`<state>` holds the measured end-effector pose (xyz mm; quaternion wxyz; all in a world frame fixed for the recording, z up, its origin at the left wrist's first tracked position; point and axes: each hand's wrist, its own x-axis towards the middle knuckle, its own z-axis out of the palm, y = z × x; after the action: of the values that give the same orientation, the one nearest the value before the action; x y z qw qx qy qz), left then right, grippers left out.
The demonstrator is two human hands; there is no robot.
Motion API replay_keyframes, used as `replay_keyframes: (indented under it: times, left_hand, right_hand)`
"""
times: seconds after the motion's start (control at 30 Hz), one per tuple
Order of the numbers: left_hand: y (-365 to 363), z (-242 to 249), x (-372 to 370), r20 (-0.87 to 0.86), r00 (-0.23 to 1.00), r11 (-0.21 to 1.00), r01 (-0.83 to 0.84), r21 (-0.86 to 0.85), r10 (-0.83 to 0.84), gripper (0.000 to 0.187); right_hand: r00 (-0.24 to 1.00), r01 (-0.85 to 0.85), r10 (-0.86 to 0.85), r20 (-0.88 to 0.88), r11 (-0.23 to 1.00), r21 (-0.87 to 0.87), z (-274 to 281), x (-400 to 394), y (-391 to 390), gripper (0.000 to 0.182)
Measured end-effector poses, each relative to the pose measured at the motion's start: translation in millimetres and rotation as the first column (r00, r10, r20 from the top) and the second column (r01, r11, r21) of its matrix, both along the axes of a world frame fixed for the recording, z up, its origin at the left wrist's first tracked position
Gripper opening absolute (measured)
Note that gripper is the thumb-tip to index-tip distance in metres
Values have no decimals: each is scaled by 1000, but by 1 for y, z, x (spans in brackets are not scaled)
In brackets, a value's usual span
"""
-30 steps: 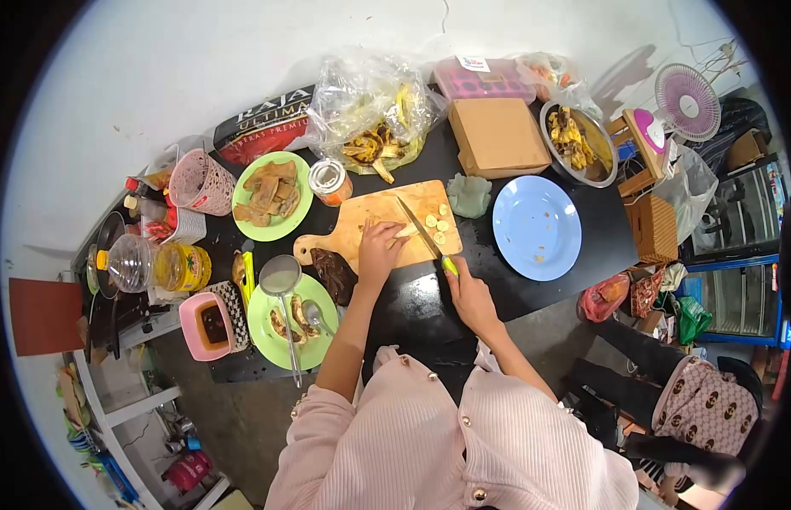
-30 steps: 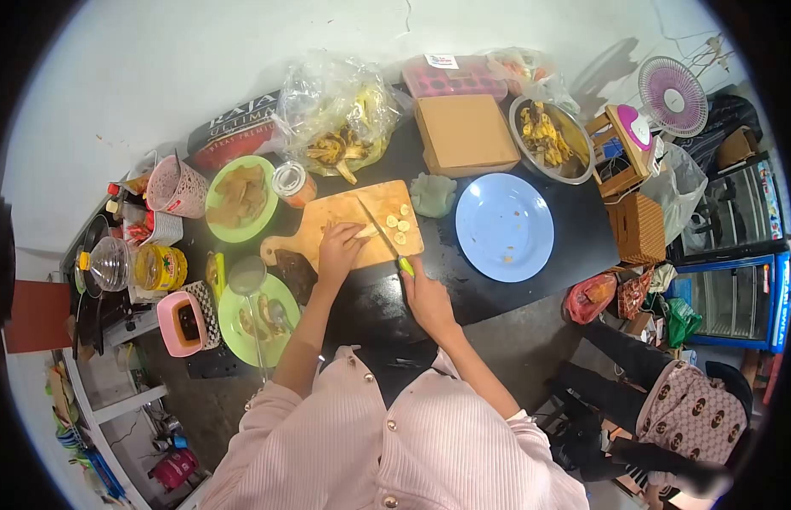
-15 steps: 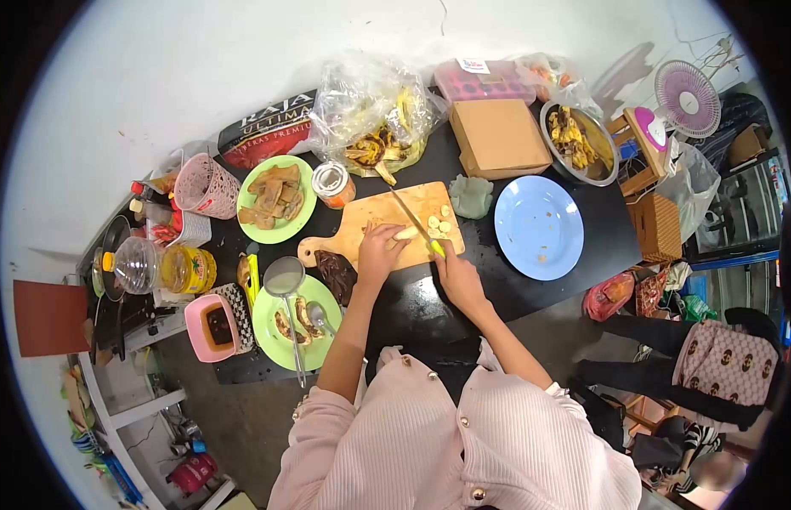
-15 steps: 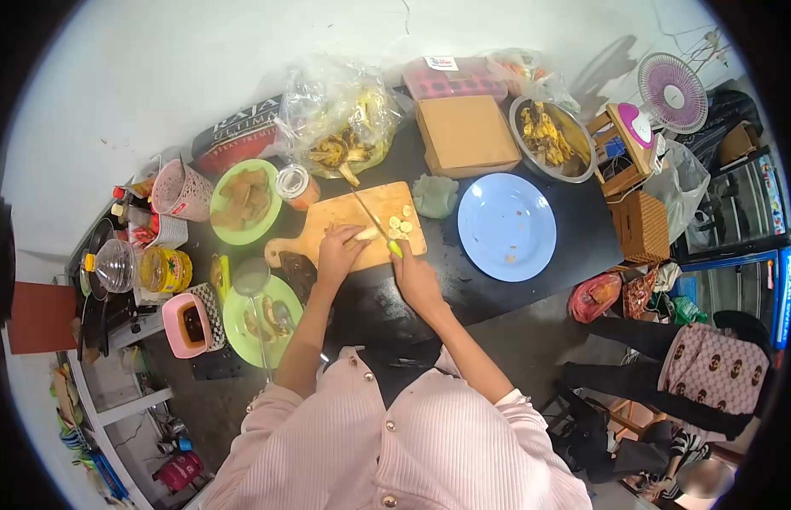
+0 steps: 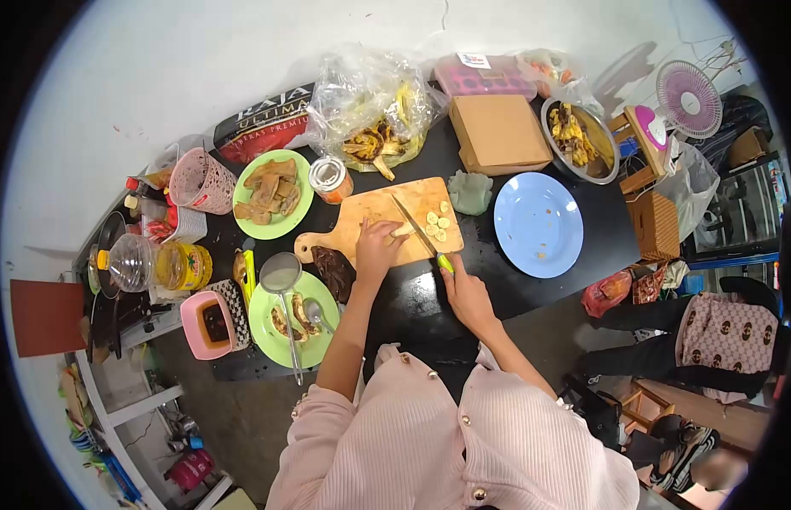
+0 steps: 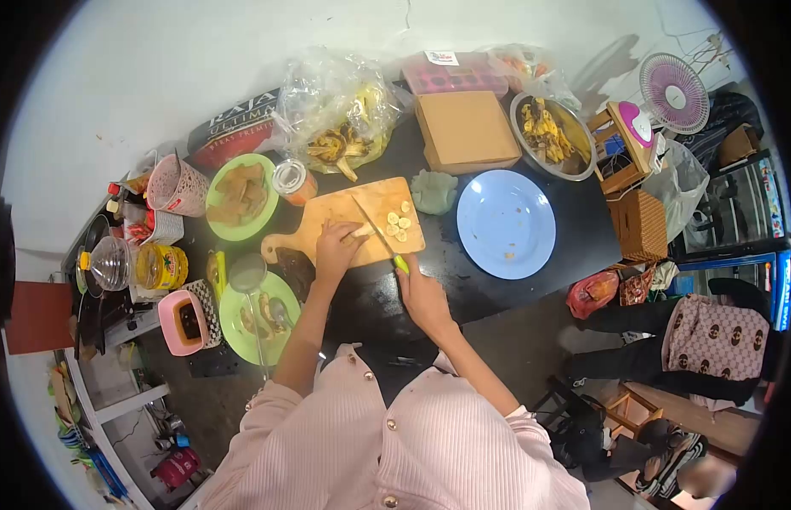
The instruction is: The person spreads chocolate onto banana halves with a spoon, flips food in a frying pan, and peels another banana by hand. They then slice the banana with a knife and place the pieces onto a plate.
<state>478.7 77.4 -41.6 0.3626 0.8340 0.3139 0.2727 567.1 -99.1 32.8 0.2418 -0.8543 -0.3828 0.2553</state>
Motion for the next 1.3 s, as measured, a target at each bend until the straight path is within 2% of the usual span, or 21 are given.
replay_keyframes:
  times: [0.1,0.23,0.37,0.47,0.57,0.63,0.7,0.73,1.23,1.3]
  left_hand:
    - [1,1,0,0,1000,1000,17,-4,-17,21]
    - [3,1,0,1,999,999,32,-7,-32,22]
    - [2,1,-1,-56,998,996,40,74,-36,25]
    - [2,2,-4,-49,997,997,57,58,-54,28]
    - [1,-7,-11,27,1000,999,-4,45,3,26]
    - [2,-2,-13,-26,999,998,21,58,-19,22]
    - [2,-2,-11,-3,1000,992,-5,124,5,21]
    - [4,-2,-10,-8,1000,995,7,98,-6,21]
    - [4,-1,-6,-32,999,993,5,120,-2,21]
    - [4,0,-5,-22,1000,993,-5,119,7,20]
  right_hand:
    - [1000,1,0,-18,999,35,-1,-1,3,30]
    - [997,-41,39,65,998,39,-19,1,16,28]
    - [994,-29,28,105,1000,11,-32,1,30,28]
    - [997,-35,32,65,998,43,-31,7,32,31]
    - [998,-32,30,50,999,40,-26,9,26,32]
    - [998,-40,37,60,997,64,-16,8,21,30]
    - [998,-45,42,36,994,101,-4,6,15,28]
    - [999,-40,37,31,993,108,-4,4,13,28]
    - [998,-31,28,49,997,67,-7,-2,7,29]
    - [997,-43,42,58,999,2,-10,-1,14,28]
